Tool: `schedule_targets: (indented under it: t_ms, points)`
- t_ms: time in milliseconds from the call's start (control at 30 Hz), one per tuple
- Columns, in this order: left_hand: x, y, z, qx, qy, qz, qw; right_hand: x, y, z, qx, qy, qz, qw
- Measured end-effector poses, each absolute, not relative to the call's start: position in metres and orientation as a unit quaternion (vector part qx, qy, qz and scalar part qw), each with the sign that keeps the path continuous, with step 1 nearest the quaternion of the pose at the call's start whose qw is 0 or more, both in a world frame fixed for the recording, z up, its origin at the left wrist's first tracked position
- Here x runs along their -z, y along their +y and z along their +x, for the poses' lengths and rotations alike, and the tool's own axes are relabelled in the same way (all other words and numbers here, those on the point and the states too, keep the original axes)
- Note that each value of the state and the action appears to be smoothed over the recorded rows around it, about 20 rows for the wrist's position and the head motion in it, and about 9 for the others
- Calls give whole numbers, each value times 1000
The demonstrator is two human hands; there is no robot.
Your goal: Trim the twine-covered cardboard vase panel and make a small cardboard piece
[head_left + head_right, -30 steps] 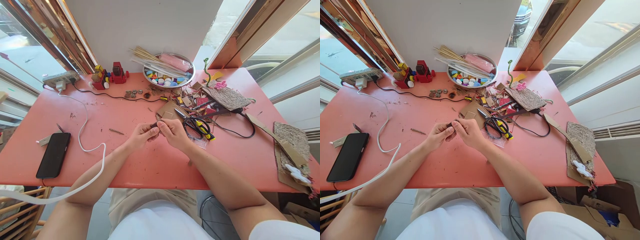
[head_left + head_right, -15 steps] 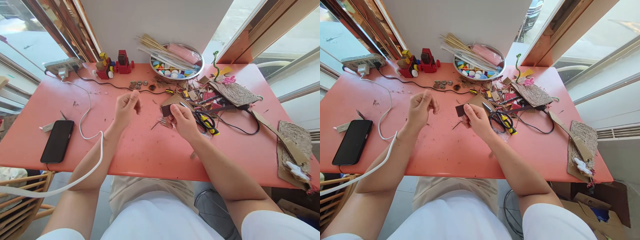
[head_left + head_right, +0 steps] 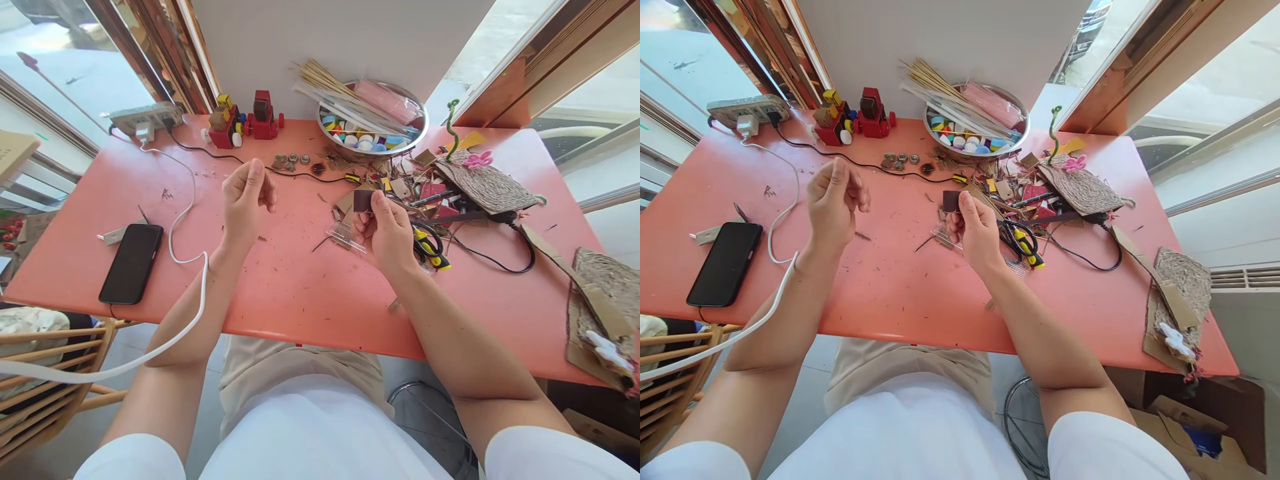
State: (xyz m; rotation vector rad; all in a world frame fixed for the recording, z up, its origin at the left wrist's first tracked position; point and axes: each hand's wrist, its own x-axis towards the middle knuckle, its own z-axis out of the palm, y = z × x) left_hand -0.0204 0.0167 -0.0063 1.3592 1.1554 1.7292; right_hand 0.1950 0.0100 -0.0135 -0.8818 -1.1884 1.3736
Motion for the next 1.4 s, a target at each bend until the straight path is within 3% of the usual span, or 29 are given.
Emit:
schedule_targets:
  t_ms: [133,267,400,633,833,1000,1233,1400]
  points:
    - [20,-26,-6,-517,434,667,316,14,9,195,-563,-497,-372,546]
    - [42,-74,6,-229,403,868,180,13,10,195,-560,-489,-372,556]
    - [56,-74,5,-95,379,912,126,13,10,196,-559,-495,-372,551]
    - [49,-11,21,-43,379,913,146,19,11,197,-557,-485,-370,563]
    - [46,-11,22,-35,387,913,126,14,10,196,-577,-474,-365,555]
    - [50,-19,-30,-15,476,873,109,11,7,194,-595,-477,-364,535]
    - [56,-2,-90,-86,633,765,83,15,5,190,-589,-516,-377,495]
    - [56,-10,-70,-98,545,827,96,19,2,187,-577,-540,-389,473]
